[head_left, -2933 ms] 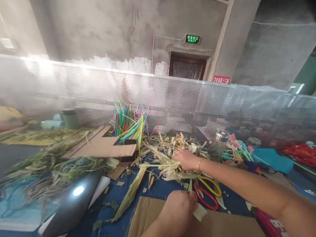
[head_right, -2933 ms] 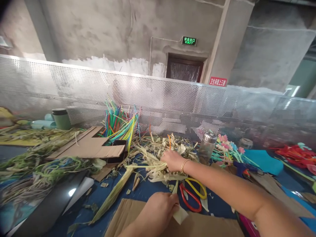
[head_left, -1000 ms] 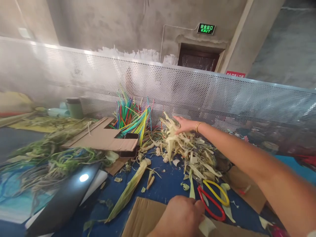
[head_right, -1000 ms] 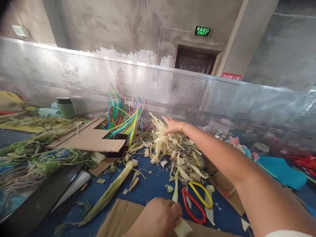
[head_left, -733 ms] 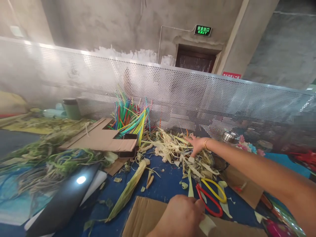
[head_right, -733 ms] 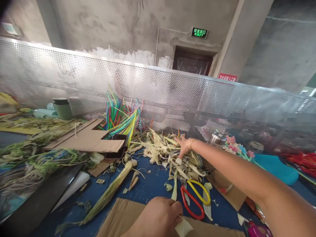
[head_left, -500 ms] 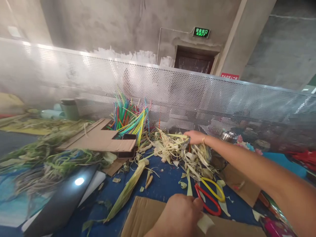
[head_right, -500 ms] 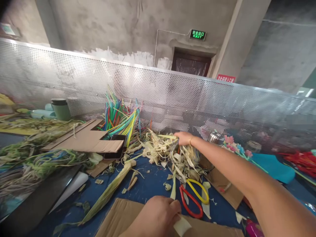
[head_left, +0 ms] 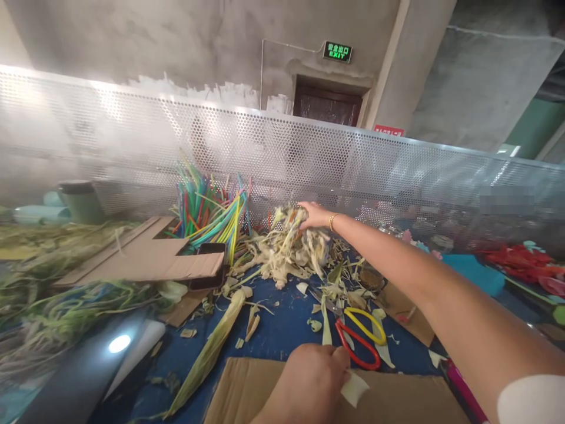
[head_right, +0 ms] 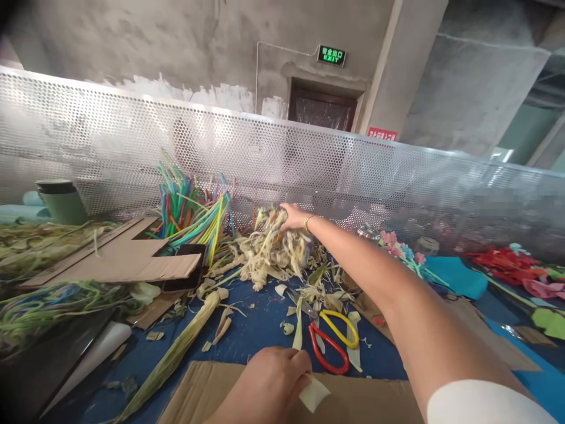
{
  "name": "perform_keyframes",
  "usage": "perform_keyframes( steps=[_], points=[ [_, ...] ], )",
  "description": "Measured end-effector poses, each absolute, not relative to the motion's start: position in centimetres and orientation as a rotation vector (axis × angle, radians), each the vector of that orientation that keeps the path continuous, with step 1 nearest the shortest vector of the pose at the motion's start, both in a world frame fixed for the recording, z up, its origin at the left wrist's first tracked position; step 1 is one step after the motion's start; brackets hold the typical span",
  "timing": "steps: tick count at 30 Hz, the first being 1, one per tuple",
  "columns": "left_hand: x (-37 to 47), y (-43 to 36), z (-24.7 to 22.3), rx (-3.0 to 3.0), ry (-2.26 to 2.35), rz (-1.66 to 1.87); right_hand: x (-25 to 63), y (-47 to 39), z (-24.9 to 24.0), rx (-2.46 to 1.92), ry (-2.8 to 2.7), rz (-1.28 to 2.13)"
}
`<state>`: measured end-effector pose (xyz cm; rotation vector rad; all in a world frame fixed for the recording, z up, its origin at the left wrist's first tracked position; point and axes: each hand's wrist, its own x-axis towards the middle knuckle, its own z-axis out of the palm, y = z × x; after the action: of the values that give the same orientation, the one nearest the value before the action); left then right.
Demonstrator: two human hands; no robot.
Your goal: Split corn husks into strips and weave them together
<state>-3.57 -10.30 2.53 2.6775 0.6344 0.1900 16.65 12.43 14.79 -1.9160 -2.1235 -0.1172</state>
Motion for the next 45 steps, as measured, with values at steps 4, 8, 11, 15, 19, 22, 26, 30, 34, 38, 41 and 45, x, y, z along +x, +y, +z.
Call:
perform_keyframes(
  steps=[4, 8, 11, 15, 19, 22, 26, 30, 34, 38, 41, 45],
  points=[
    [-3.4, -10.4, 2.7, 2.678, 0.617, 0.163, 17.3, 11.0, 14.4, -1.926, -2.189, -0.062],
    [-3.3, -10.5, 3.0, 2.686, 0.626, 0.098, 18.4, 9.0, 13.8, -2.076, -2.158, -0.022],
    [-3.2, -10.6, 3.0, 2.689, 0.626, 0.074, 18.5, 7.5, 11.4, -2.220, -2.065, 0.106],
    [-3.2, -10.7, 2.7, 2.685, 0.636, 0.088, 17.2, 7.4, 9.1, -2.219, -1.941, 0.370],
    [-3.3, -10.7, 2.6, 2.657, 0.669, 0.101, 14.8, 9.2, 11.3, -2.089, -1.853, 0.448],
    [-3.3, -10.7, 2.7, 2.641, 0.699, 0.139, 12.8, 10.0, 13.7, -1.818, -1.746, 0.728],
    [-3.3, -10.7, 2.6, 2.631, 0.719, 0.167, 11.8, 9.1, 14.7, -1.566, -1.819, 1.319],
    [-3.3, -10.6, 2.5, 2.635, 0.694, 0.150, 13.7, 8.2, 14.0, -1.837, -2.067, 1.106],
    [-3.2, -10.8, 2.8, 2.646, 0.680, 0.135, 17.1, 7.6, 13.1, -1.973, -2.249, 0.646],
    [-3.1, -11.0, 3.1, 2.672, 0.708, 0.169, 19.6, 6.6, 12.4, -2.044, -2.281, 0.337],
    [-3.0, -10.7, 3.1, 2.672, 0.670, 0.146, 19.8, 5.8, 12.0, -2.032, -2.271, 0.113],
    [-3.1, -10.4, 2.9, 2.683, 0.623, 0.086, 17.3, 4.8, 10.2, -1.895, -2.111, -0.201]
  ],
)
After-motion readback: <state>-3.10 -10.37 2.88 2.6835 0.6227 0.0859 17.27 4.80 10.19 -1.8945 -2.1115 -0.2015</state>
